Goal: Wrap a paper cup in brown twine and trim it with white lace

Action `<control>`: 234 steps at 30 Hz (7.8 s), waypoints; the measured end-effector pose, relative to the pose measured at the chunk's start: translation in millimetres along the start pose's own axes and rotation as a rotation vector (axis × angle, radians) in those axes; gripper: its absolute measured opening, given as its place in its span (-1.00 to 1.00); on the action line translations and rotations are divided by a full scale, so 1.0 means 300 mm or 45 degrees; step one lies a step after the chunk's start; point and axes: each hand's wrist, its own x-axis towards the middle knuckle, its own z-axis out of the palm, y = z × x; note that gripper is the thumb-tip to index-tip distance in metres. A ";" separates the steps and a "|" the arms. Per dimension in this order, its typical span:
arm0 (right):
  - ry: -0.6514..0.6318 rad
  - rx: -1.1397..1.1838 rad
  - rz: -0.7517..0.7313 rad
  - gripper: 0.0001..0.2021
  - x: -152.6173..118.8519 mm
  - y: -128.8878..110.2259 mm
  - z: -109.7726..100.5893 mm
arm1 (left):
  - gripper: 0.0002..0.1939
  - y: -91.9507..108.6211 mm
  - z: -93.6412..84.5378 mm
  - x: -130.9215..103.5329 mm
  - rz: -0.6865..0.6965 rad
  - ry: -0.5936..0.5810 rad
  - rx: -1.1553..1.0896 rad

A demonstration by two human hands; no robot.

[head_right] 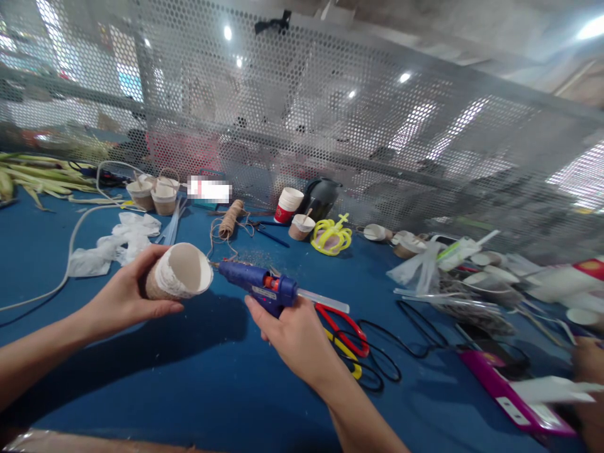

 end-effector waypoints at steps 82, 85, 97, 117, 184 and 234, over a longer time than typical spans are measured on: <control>-0.292 0.451 0.247 -0.72 0.036 0.016 -0.017 | -0.33 -0.023 -0.020 0.013 -0.284 -0.417 -0.393; -0.315 0.508 0.258 -0.74 0.032 0.018 -0.018 | -0.31 -0.022 -0.016 0.019 -0.273 -0.331 -0.365; -0.444 1.634 0.495 -0.76 0.043 0.001 0.060 | -0.31 -0.015 0.000 0.006 -0.105 -0.086 -0.463; -0.060 0.692 0.303 -0.71 0.022 -0.021 0.079 | -0.34 -0.019 0.013 0.012 -0.146 -0.010 -0.298; -0.088 0.337 0.313 -0.77 0.023 -0.040 0.055 | -0.33 -0.029 0.014 0.004 -0.089 -0.054 0.030; 0.053 -0.253 -0.484 -0.72 0.012 0.069 0.020 | -0.44 -0.002 -0.008 -0.001 0.263 0.058 0.459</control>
